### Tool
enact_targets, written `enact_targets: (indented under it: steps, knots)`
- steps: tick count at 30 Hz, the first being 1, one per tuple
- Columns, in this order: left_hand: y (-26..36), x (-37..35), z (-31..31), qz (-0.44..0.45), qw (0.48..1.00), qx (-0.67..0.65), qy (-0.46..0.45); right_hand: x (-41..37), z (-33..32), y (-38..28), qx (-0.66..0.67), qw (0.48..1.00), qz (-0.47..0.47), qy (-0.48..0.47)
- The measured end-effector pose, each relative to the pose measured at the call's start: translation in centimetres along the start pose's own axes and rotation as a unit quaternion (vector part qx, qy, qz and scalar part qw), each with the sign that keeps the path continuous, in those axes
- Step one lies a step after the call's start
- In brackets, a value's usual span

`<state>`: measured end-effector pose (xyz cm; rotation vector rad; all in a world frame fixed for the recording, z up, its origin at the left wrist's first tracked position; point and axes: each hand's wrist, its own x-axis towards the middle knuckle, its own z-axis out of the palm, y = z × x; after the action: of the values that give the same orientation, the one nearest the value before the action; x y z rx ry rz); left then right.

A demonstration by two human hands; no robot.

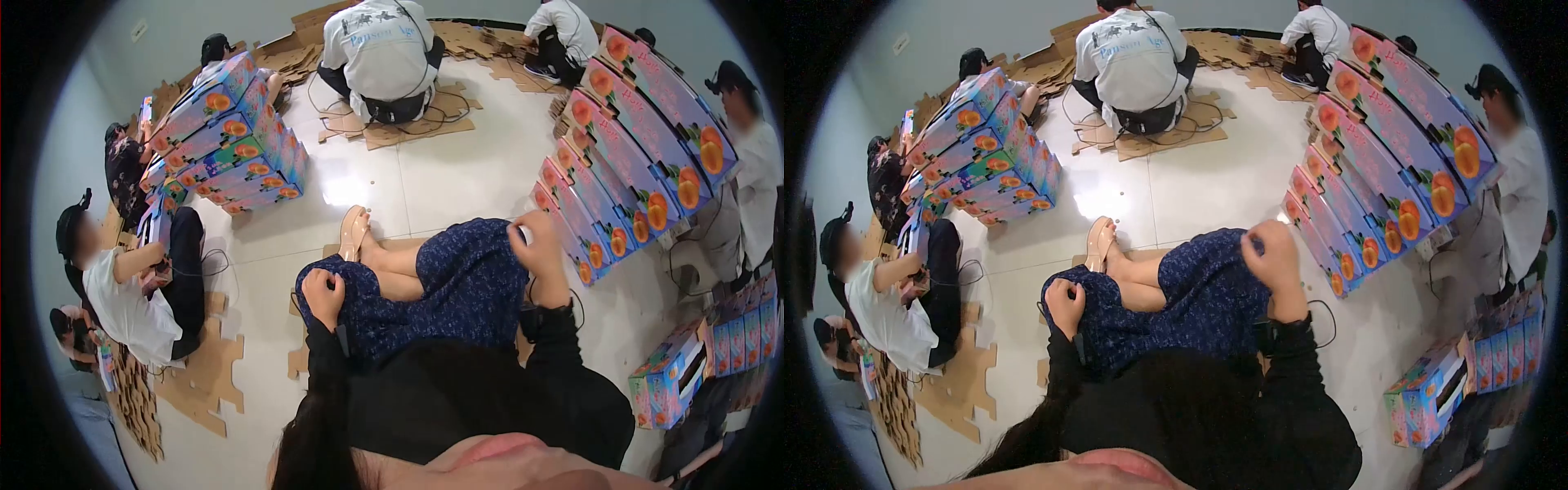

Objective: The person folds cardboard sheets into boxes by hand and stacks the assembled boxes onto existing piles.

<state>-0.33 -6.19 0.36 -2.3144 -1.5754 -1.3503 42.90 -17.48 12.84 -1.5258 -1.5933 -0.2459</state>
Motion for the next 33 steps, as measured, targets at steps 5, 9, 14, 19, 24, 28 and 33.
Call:
enact_targets:
  steps: [5, 9, 14, 19, 24, 28, 33]
  knots:
    - [-0.5, 0.1, 0.6, -0.02, 0.999, 0.017, -0.032, -3.6, 6.3, 1.8, -0.123, 0.988, 0.079, -0.048]
    - [-0.8, 0.1, 0.6, -0.027, 0.999, 0.01, -0.035, -1.3, 3.7, 6.1, -0.2, 0.966, 0.122, 0.107]
    - [-0.7, 0.9, 1.0, -0.017, 0.999, 0.011, -0.033, 1.0, -7.6, 13.2, -0.465, 0.779, 0.182, 0.379]
    - [-1.0, 1.4, 1.5, -0.025, 0.998, 0.028, -0.053, 3.8, -17.4, 11.3, -0.541, 0.707, 0.121, 0.439]
    - [-1.8, 1.5, 2.2, -0.036, 0.996, 0.035, -0.071, 8.6, -23.4, 8.2, -0.585, 0.701, 0.013, 0.408]
    - [-0.9, 1.8, 1.9, -0.022, 0.998, 0.037, -0.051, 10.4, -24.3, 5.4, -0.581, 0.696, -0.045, 0.419]
    - [-0.9, 1.3, 1.4, -0.033, 0.998, 0.028, -0.051, 9.2, -20.4, 3.7, -0.566, 0.706, -0.054, 0.421]
